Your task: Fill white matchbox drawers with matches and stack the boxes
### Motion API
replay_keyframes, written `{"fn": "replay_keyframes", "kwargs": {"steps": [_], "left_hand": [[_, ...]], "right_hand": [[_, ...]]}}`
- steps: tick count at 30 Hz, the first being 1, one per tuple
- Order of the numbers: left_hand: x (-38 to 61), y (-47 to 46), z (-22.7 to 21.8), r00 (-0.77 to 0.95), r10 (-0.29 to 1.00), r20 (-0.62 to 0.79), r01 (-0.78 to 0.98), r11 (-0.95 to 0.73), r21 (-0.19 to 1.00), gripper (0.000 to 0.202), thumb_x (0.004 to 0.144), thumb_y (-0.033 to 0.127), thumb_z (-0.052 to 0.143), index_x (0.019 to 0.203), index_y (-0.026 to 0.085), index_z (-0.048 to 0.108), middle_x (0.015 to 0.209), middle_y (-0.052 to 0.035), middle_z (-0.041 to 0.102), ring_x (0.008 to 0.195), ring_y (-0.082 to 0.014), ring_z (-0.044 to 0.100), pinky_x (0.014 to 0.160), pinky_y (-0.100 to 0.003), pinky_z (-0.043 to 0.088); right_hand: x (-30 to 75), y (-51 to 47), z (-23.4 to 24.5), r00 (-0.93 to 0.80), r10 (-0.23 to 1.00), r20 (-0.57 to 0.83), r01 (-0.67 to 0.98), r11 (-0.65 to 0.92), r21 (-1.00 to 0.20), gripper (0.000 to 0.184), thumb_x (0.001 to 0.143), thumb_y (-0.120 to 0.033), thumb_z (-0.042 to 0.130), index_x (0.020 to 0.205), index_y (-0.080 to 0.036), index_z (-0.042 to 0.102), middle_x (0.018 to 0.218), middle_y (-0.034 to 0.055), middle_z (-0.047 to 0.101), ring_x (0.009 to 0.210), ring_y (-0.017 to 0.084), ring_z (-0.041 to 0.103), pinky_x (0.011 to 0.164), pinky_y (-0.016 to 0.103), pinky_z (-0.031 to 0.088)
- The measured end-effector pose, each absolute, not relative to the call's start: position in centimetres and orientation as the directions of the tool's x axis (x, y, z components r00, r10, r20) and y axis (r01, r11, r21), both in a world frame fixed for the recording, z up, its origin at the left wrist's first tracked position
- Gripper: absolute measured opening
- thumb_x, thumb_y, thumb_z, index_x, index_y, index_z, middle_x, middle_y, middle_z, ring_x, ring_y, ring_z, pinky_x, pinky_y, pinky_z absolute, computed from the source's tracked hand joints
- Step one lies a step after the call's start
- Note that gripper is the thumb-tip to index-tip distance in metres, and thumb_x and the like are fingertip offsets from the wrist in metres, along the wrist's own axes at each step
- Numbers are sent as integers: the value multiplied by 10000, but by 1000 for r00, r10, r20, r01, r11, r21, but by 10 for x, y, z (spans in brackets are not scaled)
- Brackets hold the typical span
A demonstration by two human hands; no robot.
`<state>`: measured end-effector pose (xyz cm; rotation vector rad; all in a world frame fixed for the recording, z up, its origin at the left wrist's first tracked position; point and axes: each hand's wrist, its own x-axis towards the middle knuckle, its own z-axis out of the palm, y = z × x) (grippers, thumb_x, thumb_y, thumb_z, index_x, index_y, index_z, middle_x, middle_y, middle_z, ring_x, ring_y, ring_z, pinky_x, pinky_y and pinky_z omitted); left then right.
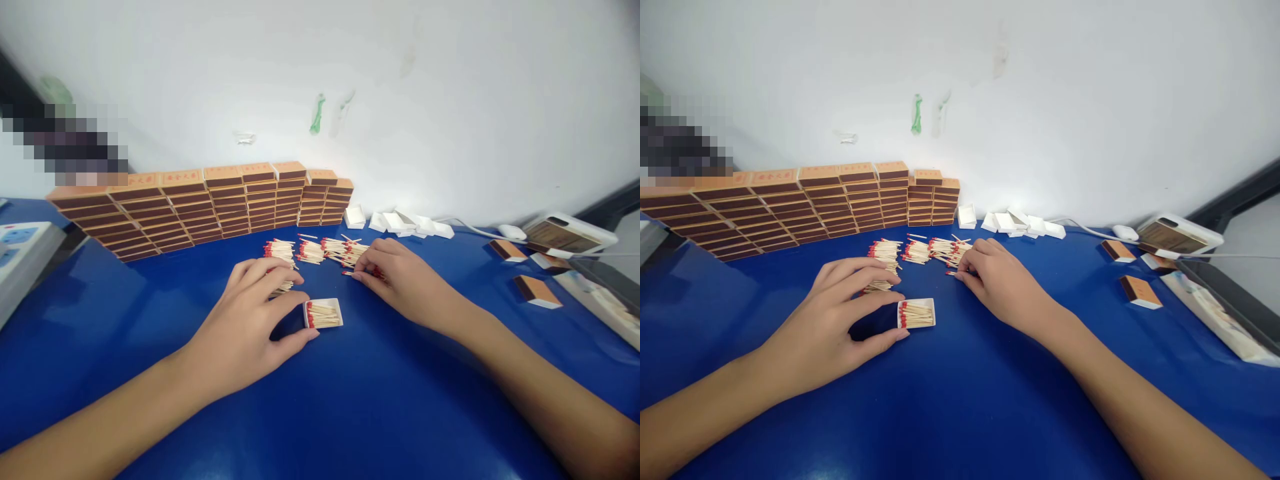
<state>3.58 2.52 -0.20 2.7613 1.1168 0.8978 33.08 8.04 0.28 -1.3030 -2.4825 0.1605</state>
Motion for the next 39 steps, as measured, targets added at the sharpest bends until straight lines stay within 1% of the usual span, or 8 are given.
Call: {"fn": "replay_keyframes", "kwargs": {"steps": [6, 9, 13, 17, 26, 31, 35, 39], "left_hand": [[35, 25, -2, 573, 643, 508, 626, -744, 235, 223, 954, 375, 777, 1101, 209, 751, 1257, -102, 727, 1281, -316, 606, 1087, -538, 435], [35, 25, -2, 574, 645, 505, 627, -742, 235, 231, 946, 370, 786, 1096, 198, 754, 1254, -107, 726, 1285, -323, 606, 1090, -542, 434], [36, 25, -3, 574, 645, 504, 630, -742, 231, 233, 951, 374, 781, 1102, 199, 755, 1253, -104, 727, 1282, -319, 607, 1090, -538, 431], [35, 25, -3, 582, 649, 490, 631, -740, 231, 240, 947, 378, 787, 1109, 204, 755, 1252, -101, 725, 1281, -317, 602, 1087, -536, 429], [35, 25, -4, 581, 646, 496, 635, -741, 221, 232, 957, 383, 772, 1106, 207, 754, 1255, -106, 722, 1286, -322, 600, 1086, -538, 430], [34, 24, -3, 583, 650, 487, 637, -738, 223, 241, 954, 383, 776, 1115, 205, 756, 1260, -107, 722, 1281, -321, 604, 1089, -543, 432], [35, 24, -1, 577, 648, 497, 632, -740, 230, 234, 946, 376, 784, 1100, 201, 760, 1243, -103, 729, 1268, -323, 613, 1072, -544, 444], [35, 24, -2, 578, 643, 503, 629, -743, 227, 238, 949, 372, 781, 1104, 192, 761, 1245, -108, 727, 1271, -324, 612, 1075, -540, 440]], "right_hand": [[312, 62, 15, -568, 772, 285, 703, 635, -321, 121, 1066, -252, 553, 992, -231, 648, 1023, 98, 658, 1004, 282, 600, 881, 451, 525], [307, 55, 19, -578, 753, 314, 701, 655, -281, 80, 1051, -228, 576, 1040, -229, 656, 1060, 102, 664, 1047, 291, 595, 913, 467, 526], [319, 64, 13, -580, 775, 251, 747, 629, -216, 75, 1039, -238, 598, 1047, -215, 669, 1062, 111, 657, 1025, 305, 582, 881, 471, 521], [328, 75, 7, -594, 781, 192, 747, 624, -230, 169, 1072, -231, 524, 955, -215, 645, 1004, 109, 652, 970, 289, 571, 859, 454, 513], [317, 63, 17, -606, 750, 265, 725, 658, -204, 163, 1077, -223, 489, 974, -231, 615, 1026, 116, 656, 980, 298, 579, 855, 462, 515], [319, 66, 14, -610, 770, 188, 737, 638, -223, 102, 1063, -241, 554, 988, -223, 621, 1059, 118, 652, 1016, 302, 572, 879, 461, 509], [317, 68, 13, -608, 780, 147, 738, 623, -259, 176, 1085, -245, 512, 945, -215, 614, 1049, 120, 656, 1009, 292, 566, 865, 446, 512], [314, 67, 12, -614, 773, 158, 742, 634, -220, 194, 1090, -239, 493, 949, -205, 620, 1041, 131, 662, 1008, 300, 568, 857, 452, 514]]}}
